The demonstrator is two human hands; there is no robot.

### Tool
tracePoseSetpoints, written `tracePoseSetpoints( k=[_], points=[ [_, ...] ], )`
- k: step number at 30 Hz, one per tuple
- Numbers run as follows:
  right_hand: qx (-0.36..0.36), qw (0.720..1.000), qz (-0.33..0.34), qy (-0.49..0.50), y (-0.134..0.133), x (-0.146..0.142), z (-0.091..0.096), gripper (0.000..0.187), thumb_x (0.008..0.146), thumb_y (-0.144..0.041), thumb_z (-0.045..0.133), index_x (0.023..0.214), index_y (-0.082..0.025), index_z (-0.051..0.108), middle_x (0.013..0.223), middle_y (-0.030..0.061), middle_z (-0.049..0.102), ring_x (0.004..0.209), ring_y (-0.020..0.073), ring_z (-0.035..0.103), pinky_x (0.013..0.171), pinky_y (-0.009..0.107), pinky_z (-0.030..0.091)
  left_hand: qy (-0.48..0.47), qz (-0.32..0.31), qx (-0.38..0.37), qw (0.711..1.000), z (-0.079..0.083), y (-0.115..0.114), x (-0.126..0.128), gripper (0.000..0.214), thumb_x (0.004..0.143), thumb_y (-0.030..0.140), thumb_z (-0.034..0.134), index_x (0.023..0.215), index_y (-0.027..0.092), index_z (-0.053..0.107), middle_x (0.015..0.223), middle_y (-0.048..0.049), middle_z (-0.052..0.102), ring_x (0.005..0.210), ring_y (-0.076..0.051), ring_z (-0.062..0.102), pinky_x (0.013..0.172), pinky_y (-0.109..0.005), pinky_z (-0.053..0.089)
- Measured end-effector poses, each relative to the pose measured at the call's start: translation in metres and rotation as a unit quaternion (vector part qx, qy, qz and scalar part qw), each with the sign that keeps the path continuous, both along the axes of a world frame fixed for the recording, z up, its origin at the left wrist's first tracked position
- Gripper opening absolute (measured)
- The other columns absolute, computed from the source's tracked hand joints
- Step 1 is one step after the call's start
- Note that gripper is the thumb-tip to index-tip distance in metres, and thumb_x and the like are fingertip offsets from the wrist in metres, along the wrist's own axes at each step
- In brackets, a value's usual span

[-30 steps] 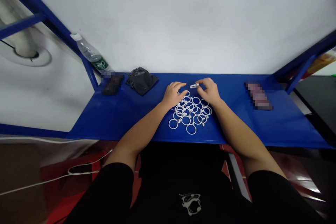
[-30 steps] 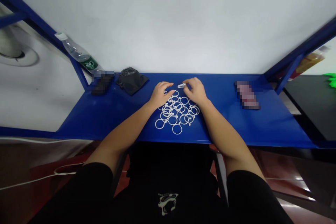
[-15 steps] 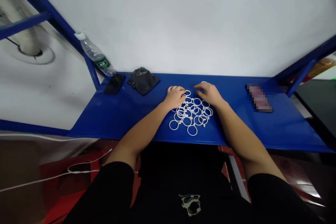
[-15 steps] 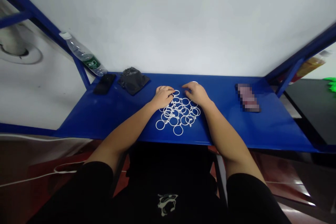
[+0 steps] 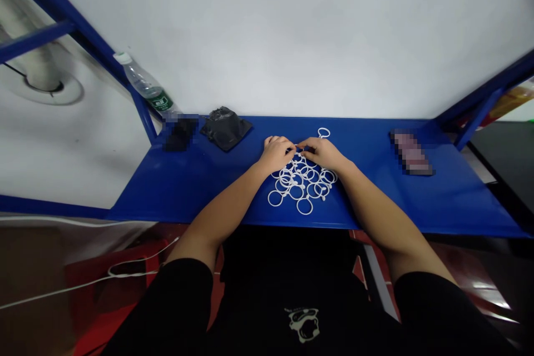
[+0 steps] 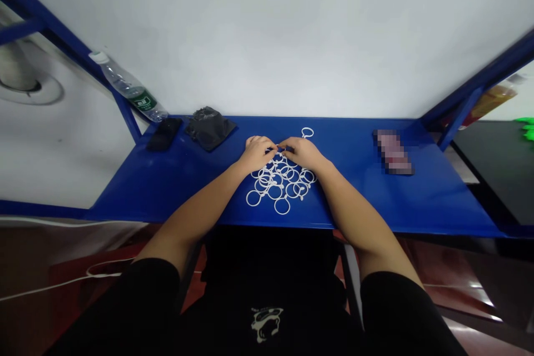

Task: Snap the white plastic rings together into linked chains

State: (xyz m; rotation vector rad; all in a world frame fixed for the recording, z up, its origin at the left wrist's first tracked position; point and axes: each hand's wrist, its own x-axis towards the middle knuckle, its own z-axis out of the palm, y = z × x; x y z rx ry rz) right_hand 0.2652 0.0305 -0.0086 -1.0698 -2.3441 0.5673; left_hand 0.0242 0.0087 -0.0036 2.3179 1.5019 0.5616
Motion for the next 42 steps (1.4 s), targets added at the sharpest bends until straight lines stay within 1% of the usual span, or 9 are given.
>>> tracePoseSetpoints(
  k=[5, 8, 10, 13, 18, 24, 28, 32, 42],
  points=[
    [-0.01, 1.0, 0.004, 0.009, -0.004, -0.002, 0.004, 0.034, 0.099, -0.035, 0.072, 0.127, -0.022, 0.085, 0.114, 0.0101, 0.085, 0.083, 0.0224, 0.072, 0.079, 0.039, 0.056, 0.005, 0.001, 0.005, 1.0, -0.001, 0.001, -0.001, 0.024, 0.114, 0.029, 0.064, 0.116, 0.029, 0.087, 0.129, -0.0051, 0.081, 0.13, -0.029, 0.065, 0.13, -0.053, 0.037],
    [-0.014, 1.0, 0.014, 0.008, -0.004, -0.003, 0.005, 0.036, 0.097, -0.039, 0.075, 0.128, -0.023, 0.085, 0.113, 0.0099, 0.085, 0.082, 0.0224, 0.071, 0.078, 0.039, 0.055, 0.014, 0.007, 0.005, 1.0, -0.001, 0.001, 0.0, 0.028, 0.111, 0.023, 0.065, 0.125, 0.029, 0.088, 0.134, -0.0058, 0.08, 0.133, -0.03, 0.065, 0.129, -0.053, 0.037],
    [-0.014, 1.0, 0.016, 0.012, -0.004, -0.004, 0.005, 0.034, 0.096, -0.035, 0.073, 0.126, -0.023, 0.085, 0.11, 0.0093, 0.084, 0.081, 0.0216, 0.07, 0.077, 0.038, 0.054, 0.017, 0.01, 0.005, 1.0, -0.001, 0.0, 0.001, 0.031, 0.108, 0.02, 0.066, 0.129, 0.029, 0.088, 0.136, -0.006, 0.08, 0.134, -0.03, 0.065, 0.129, -0.052, 0.037],
    [-0.019, 0.999, 0.013, 0.025, -0.004, -0.004, 0.005, 0.032, 0.095, -0.031, 0.071, 0.122, -0.022, 0.085, 0.104, 0.0077, 0.082, 0.078, 0.0201, 0.067, 0.076, 0.037, 0.052, 0.013, 0.007, 0.005, 1.0, -0.002, 0.0, 0.002, 0.03, 0.106, 0.022, 0.068, 0.126, 0.031, 0.089, 0.135, -0.0053, 0.08, 0.134, -0.031, 0.065, 0.131, -0.053, 0.036],
    [-0.041, 0.998, 0.015, 0.036, -0.006, -0.005, 0.006, 0.031, 0.091, -0.037, 0.077, 0.118, -0.023, 0.083, 0.102, 0.0058, 0.079, 0.076, 0.0182, 0.064, 0.073, 0.035, 0.05, 0.012, 0.005, 0.007, 1.0, -0.003, 0.0, 0.002, 0.026, 0.105, 0.023, 0.071, 0.121, 0.032, 0.089, 0.134, -0.0044, 0.081, 0.134, -0.031, 0.065, 0.131, -0.054, 0.036],
    [-0.048, 0.998, 0.015, 0.042, -0.009, -0.009, 0.008, 0.024, 0.085, -0.029, 0.075, 0.108, -0.022, 0.08, 0.092, 0.0032, 0.073, 0.077, 0.0182, 0.062, 0.075, 0.034, 0.048, 0.018, 0.002, 0.016, 1.0, -0.002, -0.002, 0.003, 0.024, 0.107, 0.024, 0.069, 0.118, 0.032, 0.089, 0.133, -0.005, 0.08, 0.133, -0.031, 0.065, 0.129, -0.054, 0.038],
    [-0.039, 0.999, 0.011, 0.023, -0.011, -0.011, 0.01, 0.024, 0.081, -0.027, 0.075, 0.104, -0.022, 0.076, 0.091, 0.0026, 0.069, 0.08, 0.02, 0.062, 0.076, 0.035, 0.048, 0.019, -0.009, 0.016, 1.0, 0.0, -0.004, 0.003, 0.024, 0.107, 0.024, 0.069, 0.116, 0.033, 0.089, 0.133, -0.005, 0.079, 0.132, -0.03, 0.064, 0.13, -0.053, 0.037],
    [-0.014, 1.0, 0.009, 0.008, -0.01, -0.011, 0.01, 0.024, 0.079, -0.024, 0.073, 0.103, -0.023, 0.075, 0.092, 0.0034, 0.07, 0.082, 0.0215, 0.063, 0.077, 0.034, 0.049, 0.017, -0.01, 0.013, 1.0, 0.001, -0.005, 0.003, 0.025, 0.108, 0.026, 0.068, 0.119, 0.034, 0.089, 0.134, -0.0053, 0.078, 0.133, -0.031, 0.063, 0.13, -0.054, 0.037],
    [0.056, 0.995, -0.006, -0.087, -0.01, -0.013, 0.011, 0.012, 0.083, -0.023, 0.069, 0.093, -0.021, 0.076, 0.094, 0.0104, 0.073, 0.089, 0.028, 0.067, 0.081, 0.038, 0.051, 0.021, -0.024, 0.002, 0.999, 0.001, -0.003, 0.002, 0.03, 0.108, 0.027, 0.066, 0.128, 0.035, 0.088, 0.136, -0.0061, 0.076, 0.136, -0.032, 0.061, 0.131, -0.054, 0.036]
  ],
)
